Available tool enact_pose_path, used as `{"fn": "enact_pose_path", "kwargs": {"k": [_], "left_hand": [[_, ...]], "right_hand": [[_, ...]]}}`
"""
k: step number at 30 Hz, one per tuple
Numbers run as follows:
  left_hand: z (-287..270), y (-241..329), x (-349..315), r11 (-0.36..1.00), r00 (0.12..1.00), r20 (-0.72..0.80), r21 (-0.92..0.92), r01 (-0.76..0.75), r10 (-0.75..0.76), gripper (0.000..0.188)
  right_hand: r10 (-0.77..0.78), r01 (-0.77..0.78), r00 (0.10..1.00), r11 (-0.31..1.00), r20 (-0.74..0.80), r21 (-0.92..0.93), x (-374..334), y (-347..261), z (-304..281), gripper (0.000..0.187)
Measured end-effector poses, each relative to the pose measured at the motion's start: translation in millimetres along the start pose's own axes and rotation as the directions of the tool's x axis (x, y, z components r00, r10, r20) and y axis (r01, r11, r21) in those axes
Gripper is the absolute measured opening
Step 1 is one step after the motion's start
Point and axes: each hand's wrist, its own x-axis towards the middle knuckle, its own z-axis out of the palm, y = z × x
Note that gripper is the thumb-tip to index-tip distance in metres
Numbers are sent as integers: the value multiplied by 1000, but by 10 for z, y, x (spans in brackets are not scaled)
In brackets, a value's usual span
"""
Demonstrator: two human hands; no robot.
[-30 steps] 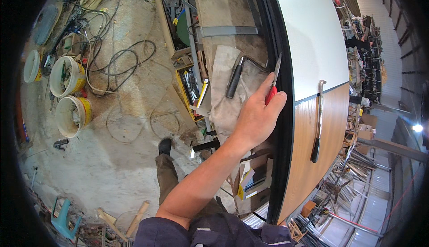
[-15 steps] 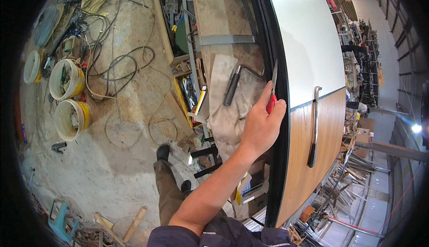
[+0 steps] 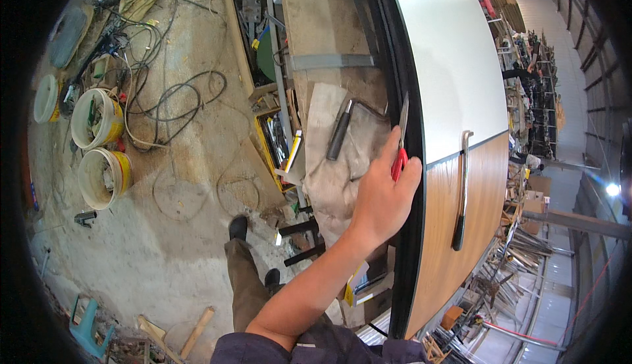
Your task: The person measures and cuts a black rubber strip to fit the curved edge of a wooden panel, then presses the strip into a groove along the panel's edge. The person uses red-handled scissors to trim excess material and adjusts the strip by hand to ensure a snug fit.
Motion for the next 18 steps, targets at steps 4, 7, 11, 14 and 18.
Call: {"fn": "enact_pose_path", "kwargs": {"k": [4, 7, 11, 14, 18], "left_hand": [[-31, 57, 6, 994, 993, 61, -29, 102, -100, 67], [-17, 13, 37, 999, 1000, 22, -41, 20, -19, 67], [-28, 36, 51, 994, 995, 66, -76, 83, -78, 66], [-16, -33, 59, 996, 999, 31, -83, 12, -10, 66], [-11, 70, 46, 994, 994, 55, -37, 98, -96, 64]], "right_hand": [[7, -7, 1000, 1000, -9, 18, -23, 34, 71, 56], [1, 0, 1000, 1000, -17, 14, 1, 38, 80, 56], [-12, 12, 1000, 1000, -21, 4, 39, 24, 68, 56], [-20, 20, 999, 1000, -25, -1, 20, 37, 69, 55], [-39, 38, 999, 999, -20, -3, -28, 62, 128, 55]]}}
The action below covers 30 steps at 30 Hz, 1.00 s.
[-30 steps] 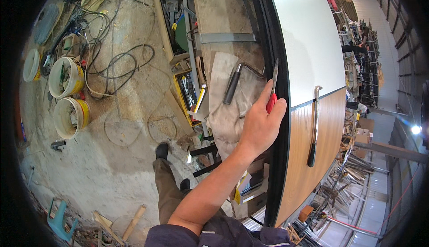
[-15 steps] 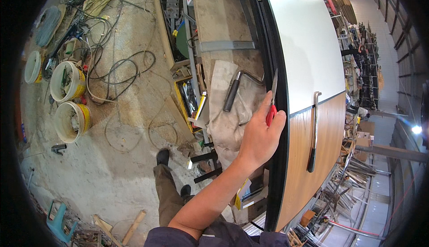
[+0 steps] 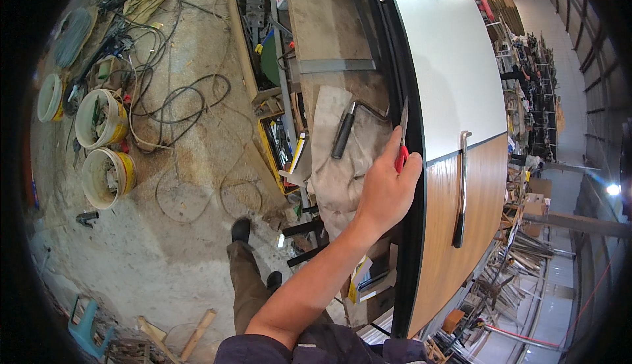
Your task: The person measures and cuts a black rubber strip to fit the curved edge of a wooden panel, then presses the strip into a groove along the panel's edge. The person uses red-handled scissors to trim excess material and adjusts the strip by hand to ensure a snug fit.
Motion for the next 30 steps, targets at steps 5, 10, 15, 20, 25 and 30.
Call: {"fn": "enact_pose_path", "kwargs": {"k": [5, 10, 15, 20, 25, 30], "left_hand": [[64, -116, 64, 984, 979, -103, 49, -173, 177, 66], [221, -206, 108, 987, 979, -131, 13, -157, 158, 69], [179, -366, 255, 992, 982, -141, 12, -124, 125, 68], [137, -339, 296, 988, 978, -152, 81, -131, 142, 58], [-43, 223, -510, 997, 996, -88, 80, -21, 28, 31], [-355, -273, -2144, 962, 988, 109, 263, 77, -109, 33]], "right_hand": [[-57, 57, 998, 998, 0, 7, -64, 88, 114, 55], [-104, 104, 994, 995, -10, -8, -187, 379, 309, 54], [-75, 92, 989, 987, -127, 135, -299, 16, 370, 47], [-29, 118, 960, 944, -278, 308, -418, -278, 389, 41], [67, 38, 975, 888, -211, 459, -179, 157, 769, 41], [162, 1, 970, 744, -183, 668, -445, -67, 894, 36]]}}
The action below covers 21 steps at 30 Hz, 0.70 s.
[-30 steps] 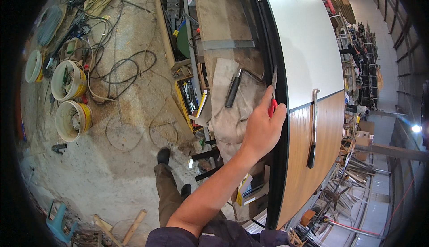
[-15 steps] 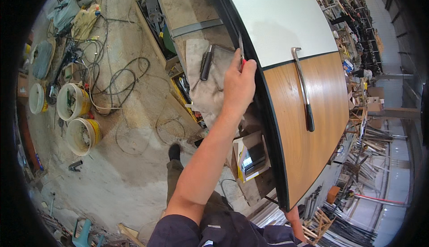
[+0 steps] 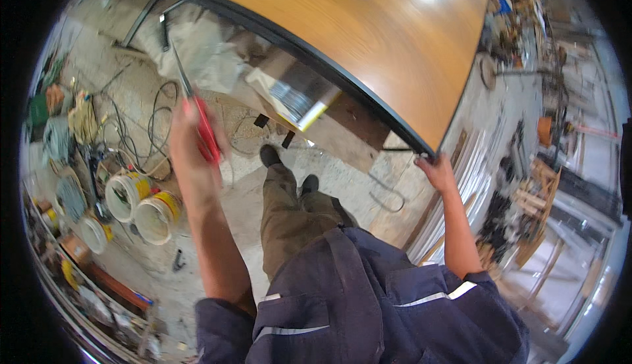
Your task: The person measures and cuts a black rubber strip to fit the curved edge of a wooden panel, then presses the strip into a groove along the panel's edge. The person uses red-handled scissors to trim excess material and adjusts the strip by hand to ensure a snug fit.
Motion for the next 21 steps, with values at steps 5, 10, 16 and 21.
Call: {"fn": "enact_pose_path", "kwargs": {"k": [5, 10, 16, 21], "left_hand": [[333, -935, -1604, 912, 951, 55, 307, 274, -304, 53], [739, -1661, -2495, 795, 867, 367, 604, 56, -339, 64], [1037, -1753, -2908, 657, 744, 582, 706, -263, -328, 77], [980, -1864, -2876, 659, 653, 591, 730, -183, -474, 71]], "right_hand": [[-88, 136, 987, 911, -138, 388, -523, 378, 300, 40], [17, -181, 975, 627, 219, 758, -1456, 320, 989, 42], [-67, -123, 979, 566, 194, 815, -1985, 498, 1181, 51], [-65, -197, 970, 358, 235, 913, -2200, 736, 1313, 53]]}}
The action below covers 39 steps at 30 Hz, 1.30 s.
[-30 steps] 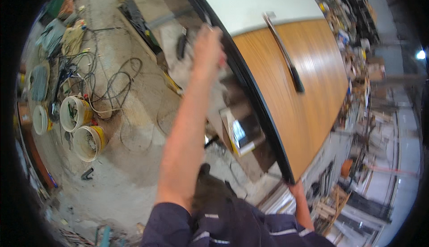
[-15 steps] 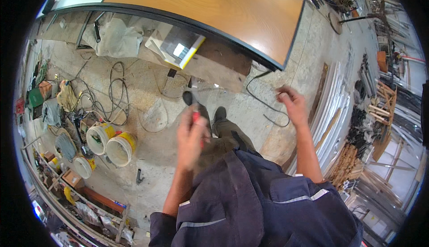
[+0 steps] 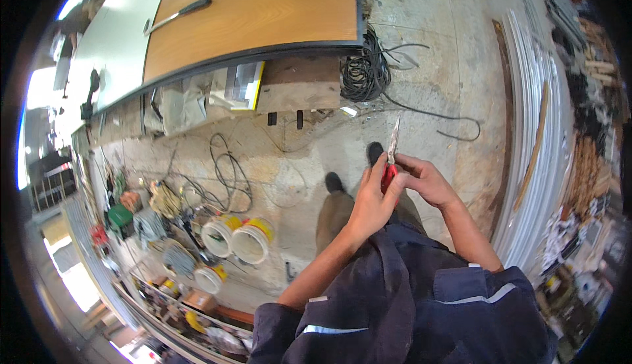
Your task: The person measures and cuts a black rubber strip to fit the curved edge of a wooden panel, then presses the strip into a groove along the panel's edge. The person uses red-handled scissors to trim excess material and adjusts the strip by hand to ensure a snug fit.
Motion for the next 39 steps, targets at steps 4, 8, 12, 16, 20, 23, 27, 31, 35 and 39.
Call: {"fn": "enact_pose_path", "kwargs": {"k": [4, 8, 12, 16, 20, 23, 27, 31, 35, 39], "left_hand": [[-67, -411, 26, 995, 992, 90, 57, 78, -83, 65], [-230, -510, -34, 965, 981, 137, 244, 98, -134, 66], [-353, -679, -38, 932, 979, 176, 362, 31, -101, 60], [-384, -768, 22, 885, 981, 177, 440, -152, 80, 53], [-350, -647, 239, 648, 939, 210, 682, -339, 271, 50], [-336, -569, 393, 647, 919, 190, 661, -380, 345, 48], [-343, -318, 612, 630, 941, 221, 701, -336, 256, 46], [-228, -196, 810, 633, 928, 200, 685, -361, 313, 35], [-131, -100, 900, 648, 918, 151, 667, -368, 365, 28], [-166, 167, 1321, 976, 985, -49, 151, -155, 164, 33]], "right_hand": [[5, 3, 998, 991, -65, 132, 23, 358, 160, 53], [-60, 82, 989, 984, -137, 158, 152, 919, 452, 42], [-10, 67, 964, 976, -267, 206, 263, 1121, 739, 34], [22, 36, 949, 984, -315, 176, 365, 1264, 743, 31], [-50, 148, 951, 940, -304, 307, 528, 1196, 719, 32], [-126, 235, 938, 915, -323, 327, 674, 1148, 675, 38], [-260, 404, 897, 809, -357, 426, 873, 1024, 625, 48], [-221, 422, 889, 732, -401, 534, 966, 782, 503, 57], [-269, 518, 832, 687, -485, 509, 968, 642, 355, 68], [-322, 539, 819, 718, -476, 441, 890, 599, 28, 76]]}}
